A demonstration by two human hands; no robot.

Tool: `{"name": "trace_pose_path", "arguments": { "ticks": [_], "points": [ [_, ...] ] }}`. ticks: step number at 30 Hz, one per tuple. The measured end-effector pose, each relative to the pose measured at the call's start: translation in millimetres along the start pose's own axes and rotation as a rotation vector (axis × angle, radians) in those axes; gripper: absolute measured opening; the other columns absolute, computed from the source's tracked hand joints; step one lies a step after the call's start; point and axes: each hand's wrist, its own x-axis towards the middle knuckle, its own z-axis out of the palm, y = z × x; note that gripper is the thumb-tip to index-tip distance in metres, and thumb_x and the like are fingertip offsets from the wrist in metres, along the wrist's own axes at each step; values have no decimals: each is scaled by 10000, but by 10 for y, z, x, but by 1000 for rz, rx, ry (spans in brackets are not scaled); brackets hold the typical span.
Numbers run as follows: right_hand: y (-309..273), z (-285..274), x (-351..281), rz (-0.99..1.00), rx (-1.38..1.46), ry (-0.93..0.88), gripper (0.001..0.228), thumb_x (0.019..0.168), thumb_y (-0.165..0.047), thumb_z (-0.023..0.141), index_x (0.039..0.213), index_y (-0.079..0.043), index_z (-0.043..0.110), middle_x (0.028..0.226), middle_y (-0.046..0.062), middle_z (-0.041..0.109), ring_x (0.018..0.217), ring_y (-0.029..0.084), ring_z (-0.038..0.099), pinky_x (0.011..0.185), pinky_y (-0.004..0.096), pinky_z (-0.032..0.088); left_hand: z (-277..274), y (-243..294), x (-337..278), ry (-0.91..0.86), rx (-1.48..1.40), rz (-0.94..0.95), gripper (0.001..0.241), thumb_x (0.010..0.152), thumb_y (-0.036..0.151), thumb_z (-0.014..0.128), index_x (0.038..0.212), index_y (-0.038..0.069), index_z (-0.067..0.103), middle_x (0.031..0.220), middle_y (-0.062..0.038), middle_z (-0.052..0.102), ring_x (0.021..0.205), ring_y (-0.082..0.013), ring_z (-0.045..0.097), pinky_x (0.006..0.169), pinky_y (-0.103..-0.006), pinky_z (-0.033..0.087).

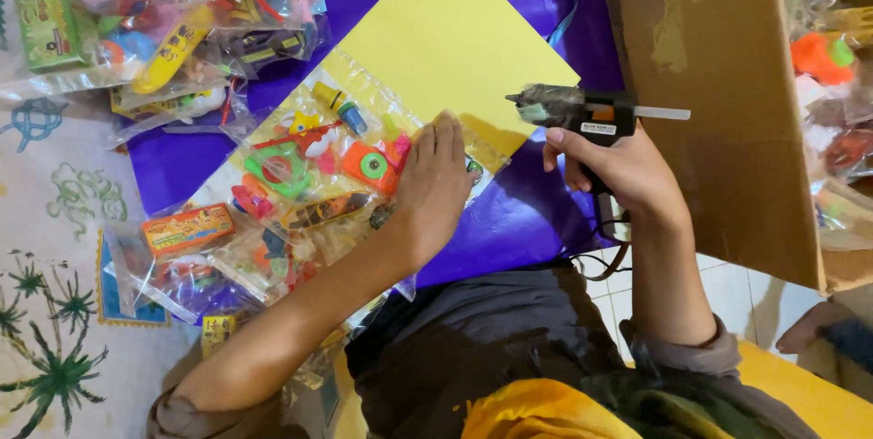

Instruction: Using a hot glue gun to attach and seal small plastic bags containing toys onto a yellow backing card.

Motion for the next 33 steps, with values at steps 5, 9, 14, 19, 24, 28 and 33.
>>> {"name": "trace_pose_path", "arguments": {
  "ticks": [5,9,14,19,24,28,33],
  "points": [
    [-44,73,-25,7,41,13,455,1020,-140,659,584,-14,636,387,78,497,387,154,568,527,243,466,5,-20,4,-12,8,23,750,921,472,715,1438,-32,514,1413,-214,509,1278,-356,531,1086,-424,444],
    [47,96,-42,33,91,39,420,1016,-135,667,617,-6,639,391,87,492,379,165,561,518,267,476,92,-55,16,-33,-26,34,748,935,483,703,1444,-30,507,1413,-213,498,1283,-354,511,1078,-442,433],
    [169,133,-19,34,196,56,378,1032,-138,648,691,26,649,439,118,523,358,163,523,492,282,466,24,-81,40,-68,-45,44,757,937,487,678,1460,-28,493,1443,-205,482,1312,-348,483,1074,-447,416],
    [454,98,13,-16,304,38,326,1038,-157,629,800,63,669,586,176,619,338,134,492,458,316,489,-38,-93,93,-147,-64,42,721,977,487,631,1468,-21,488,1451,-197,468,1330,-331,456,1079,-440,384],
    [769,9,30,-63,577,-135,290,1042,-150,560,889,81,643,733,238,654,343,104,464,438,335,523,-118,-97,125,-208,-9,74,710,985,508,588,1449,-22,501,1502,-200,445,1408,-330,394,1124,-452,320],
    [1048,-63,71,-173,703,-312,334,1058,-214,516,917,70,621,762,285,660,344,102,481,439,351,530,-77,-106,145,-239,-49,81,687,982,489,579,1430,-28,514,1477,-207,464,1395,-332,399,1128,-464,283],
    [1135,-111,78,-273,795,-479,378,1065,-269,518,953,74,631,801,306,671,382,117,565,493,372,570,-120,-91,140,-209,16,102,806,936,580,577,1470,-2,422,1457,-213,448,1382,-335,391,1140,-476,258]
  ]
}}
